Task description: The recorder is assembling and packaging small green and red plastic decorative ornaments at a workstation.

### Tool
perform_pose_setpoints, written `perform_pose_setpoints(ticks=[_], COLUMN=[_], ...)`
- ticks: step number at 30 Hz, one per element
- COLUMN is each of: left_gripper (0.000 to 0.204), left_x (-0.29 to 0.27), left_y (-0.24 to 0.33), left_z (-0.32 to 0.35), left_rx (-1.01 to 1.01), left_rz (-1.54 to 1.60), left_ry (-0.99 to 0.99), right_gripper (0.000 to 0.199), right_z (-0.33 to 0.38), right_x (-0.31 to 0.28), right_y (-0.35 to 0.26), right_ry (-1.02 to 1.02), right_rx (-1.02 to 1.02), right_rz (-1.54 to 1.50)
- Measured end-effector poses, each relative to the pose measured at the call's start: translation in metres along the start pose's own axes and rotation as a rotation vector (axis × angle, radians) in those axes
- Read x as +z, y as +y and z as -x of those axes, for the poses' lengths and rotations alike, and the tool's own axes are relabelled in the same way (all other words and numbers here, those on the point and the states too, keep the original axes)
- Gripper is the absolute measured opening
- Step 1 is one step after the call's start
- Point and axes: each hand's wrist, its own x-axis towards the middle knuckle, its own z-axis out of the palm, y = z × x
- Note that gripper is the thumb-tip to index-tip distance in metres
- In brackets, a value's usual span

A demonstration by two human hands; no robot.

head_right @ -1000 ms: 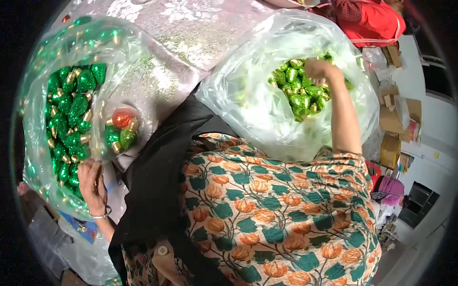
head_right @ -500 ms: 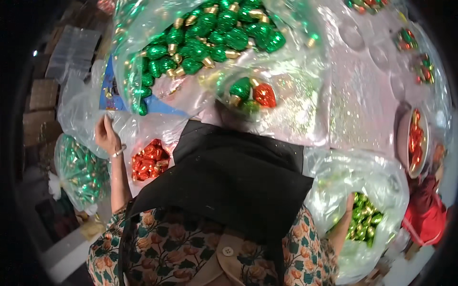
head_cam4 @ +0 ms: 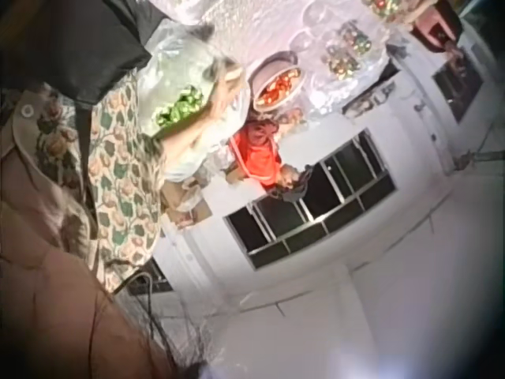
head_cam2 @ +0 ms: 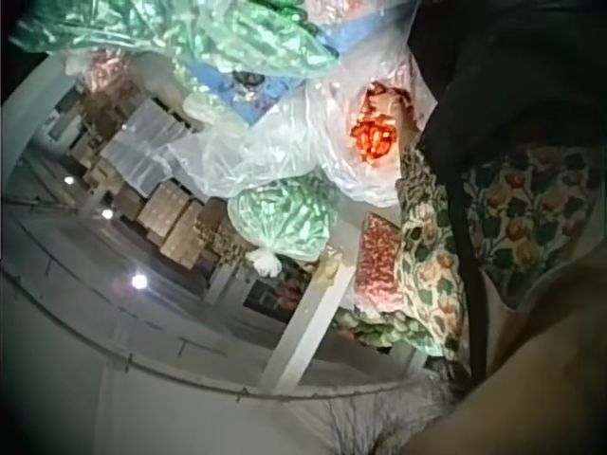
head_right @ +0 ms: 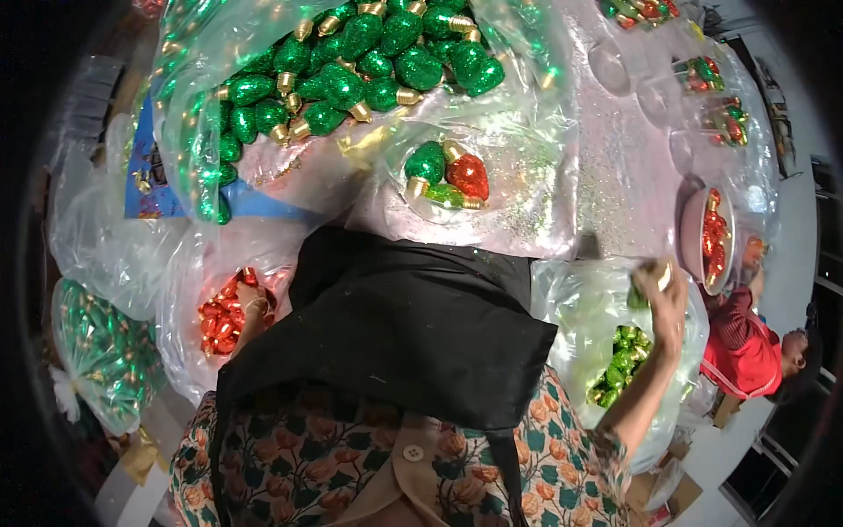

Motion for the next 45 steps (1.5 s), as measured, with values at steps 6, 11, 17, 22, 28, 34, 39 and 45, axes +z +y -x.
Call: perform_pose_setpoints(ticks=[6,11,17,22,28,34,39,45], left_gripper=[0.063,0.058,0.051,0.053,0.055,0.057,0.048,0.047], left_x=[-0.033,0.007,-0.035,-0.174,-0.326,-0.348,-0.330,-0.315], left_y=[0.011,-0.031,-0.029,0.020,0.213,0.385,0.426,0.451], left_z=[0.021,-0.009,0.016,0.080,0.147,0.195,0.206,0.205], left_rx=[0.174,0.337,0.223,0.447,1.064,1.720,2.033,2.096], left_rz=[0.145,0.396,0.285,0.727,0.755,0.433,-0.040,-0.099], left_ry=[0.137,0.169,-0.167,-0.205,0.196,-0.187,-0.290,-0.480], right_gripper=[0.035,0.060,0.061,0.053,0.035,0.032,0.032,0.037], right_z=[-0.122,-0.204,-0.220,-0.222,-0.155,-0.122,-0.086,-0.091], right_x=[0.123,0.222,0.272,0.191,0.128,0.103,0.076,0.093], right_y=[-0.169,-0.206,-0.198,-0.174,-0.158,-0.111,-0.125,-0.156], right_ry=[-0.315,-0.502,-0.567,-0.391,-0.310,-0.338,-0.259,-0.351], right_rx=[-0.390,-0.905,-0.917,-0.618,-0.446,-0.401,-0.511,-0.748], right_rz=[0.267,0.632,0.933,0.454,-0.555,-0.751,-0.298,0.319])
